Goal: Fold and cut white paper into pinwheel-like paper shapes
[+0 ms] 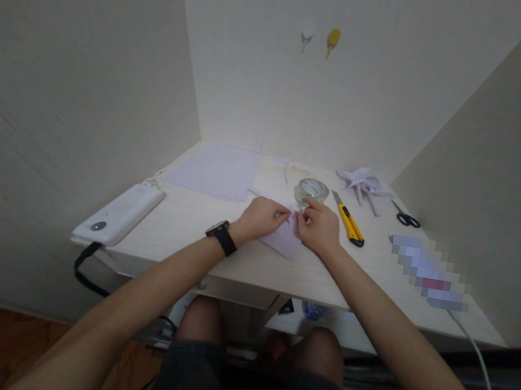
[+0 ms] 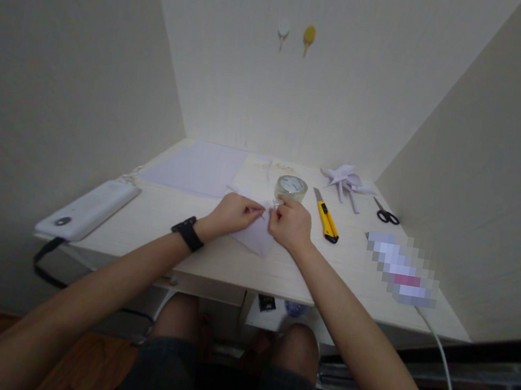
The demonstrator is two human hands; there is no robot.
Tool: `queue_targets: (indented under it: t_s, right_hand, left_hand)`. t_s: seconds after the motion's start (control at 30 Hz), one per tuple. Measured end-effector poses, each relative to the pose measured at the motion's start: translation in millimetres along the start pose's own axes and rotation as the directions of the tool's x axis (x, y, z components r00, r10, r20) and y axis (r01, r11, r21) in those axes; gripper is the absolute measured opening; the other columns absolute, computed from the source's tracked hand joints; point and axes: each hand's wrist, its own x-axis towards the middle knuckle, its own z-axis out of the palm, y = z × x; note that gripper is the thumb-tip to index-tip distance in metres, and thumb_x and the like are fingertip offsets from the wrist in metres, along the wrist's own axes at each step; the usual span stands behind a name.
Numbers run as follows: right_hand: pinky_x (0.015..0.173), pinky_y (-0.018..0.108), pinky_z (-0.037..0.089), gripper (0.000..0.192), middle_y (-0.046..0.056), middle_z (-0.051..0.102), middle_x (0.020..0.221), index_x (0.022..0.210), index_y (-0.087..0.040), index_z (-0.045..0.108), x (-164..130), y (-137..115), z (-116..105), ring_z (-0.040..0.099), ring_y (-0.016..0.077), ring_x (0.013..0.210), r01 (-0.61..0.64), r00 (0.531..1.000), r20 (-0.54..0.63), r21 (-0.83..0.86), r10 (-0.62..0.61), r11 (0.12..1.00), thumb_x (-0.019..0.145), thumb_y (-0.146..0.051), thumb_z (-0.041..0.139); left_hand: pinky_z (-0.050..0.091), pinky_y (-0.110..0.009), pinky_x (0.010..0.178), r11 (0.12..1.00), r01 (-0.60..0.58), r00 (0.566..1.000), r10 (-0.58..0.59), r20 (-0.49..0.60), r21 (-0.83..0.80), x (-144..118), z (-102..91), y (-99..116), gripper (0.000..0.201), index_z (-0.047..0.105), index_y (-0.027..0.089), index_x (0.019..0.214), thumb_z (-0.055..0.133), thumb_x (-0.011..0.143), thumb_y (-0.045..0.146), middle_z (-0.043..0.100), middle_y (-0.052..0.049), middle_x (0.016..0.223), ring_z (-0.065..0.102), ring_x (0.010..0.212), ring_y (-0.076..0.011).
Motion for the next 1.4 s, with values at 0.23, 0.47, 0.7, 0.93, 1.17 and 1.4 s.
queue_targets:
  t_s: [0.23,0.47,0.7,0.93,1.17,1.4]
  right_hand:
    - [0.078,0.039,0.050,0.026,0.007,0.074,0.083,0.052,-0.022,0.060,2.6,-0.6,0.9,0.061,0.0234,0.081,0.163,0.984,-0.094,0.161,-0.149,0.973,0.077,-0.015,0.060]
    - [0.063,0.032,0.044,0.037,0.005,0.063,0.074,0.051,-0.021,0.053,5.7,2.3,1.7,0.057,0.0174,0.068,0.002,1.000,0.013,0.456,-0.008,0.890,0.082,-0.038,0.065]
    - [0.063,0.031,0.043,0.044,0.002,0.060,0.065,0.054,-0.021,0.051,9.5,3.8,2.4,0.054,0.0160,0.065,-0.210,0.978,0.154,0.667,0.144,0.715,0.077,-0.053,0.070]
    - [0.053,0.025,0.042,0.055,-0.005,0.061,0.071,0.087,-0.023,0.056,12.4,2.7,2.0,0.052,0.0106,0.055,-0.465,0.874,0.399,0.852,0.277,0.240,0.048,-0.040,0.091]
    - [0.056,0.027,0.044,0.040,-0.002,0.064,0.066,0.072,-0.018,0.064,14.3,7.4,-3.7,0.054,0.0105,0.055,-0.533,0.844,0.488,0.810,0.221,0.246,0.048,-0.036,0.091]
    - [0.052,0.023,0.042,0.043,-0.001,0.067,0.066,0.068,-0.019,0.055,13.2,8.8,-7.2,0.058,0.0102,0.055,-0.559,0.829,0.546,0.801,0.120,0.214,0.051,-0.034,0.091]
  left_hand:
    - [0.050,-0.023,0.062,0.853,0.257,0.964,-0.262,0.053,-0.455,7.7,4.2,-6.7,0.014,0.078,0.016,0.090,0.069,0.079,0.016,0.076,-0.004,0.076,0.068,0.067,-0.0144]
    - [0.042,-0.017,0.047,0.581,0.368,0.916,-0.361,0.175,-0.726,6.3,4.2,-4.5,0.018,0.073,0.009,0.094,0.074,0.077,0.013,0.070,-0.005,0.065,0.063,0.057,-0.0108]
    - [0.048,-0.019,0.054,0.425,0.389,0.891,-0.399,0.217,-0.818,6.7,-0.4,-2.4,0.009,0.071,0.007,0.085,0.072,0.077,0.005,0.071,-0.006,0.067,0.064,0.059,-0.0097]
    - [0.057,-0.028,0.069,0.212,0.417,0.861,-0.404,0.309,-0.884,6.8,-0.6,1.4,0.013,0.069,0.005,0.084,0.073,0.074,-0.002,0.070,-0.006,0.068,0.067,0.063,-0.0123]
    - [0.057,-0.026,0.069,0.225,0.406,0.868,-0.397,0.298,-0.886,5.4,-3.0,3.3,0.017,0.069,0.004,0.086,0.073,0.071,-0.003,0.069,-0.005,0.068,0.066,0.062,-0.0110]
    - [0.058,-0.027,0.069,0.241,0.410,0.874,-0.381,0.303,-0.880,4.6,-4.2,5.7,0.020,0.070,0.005,0.088,0.071,0.071,-0.003,0.070,-0.006,0.071,0.067,0.064,-0.0118]
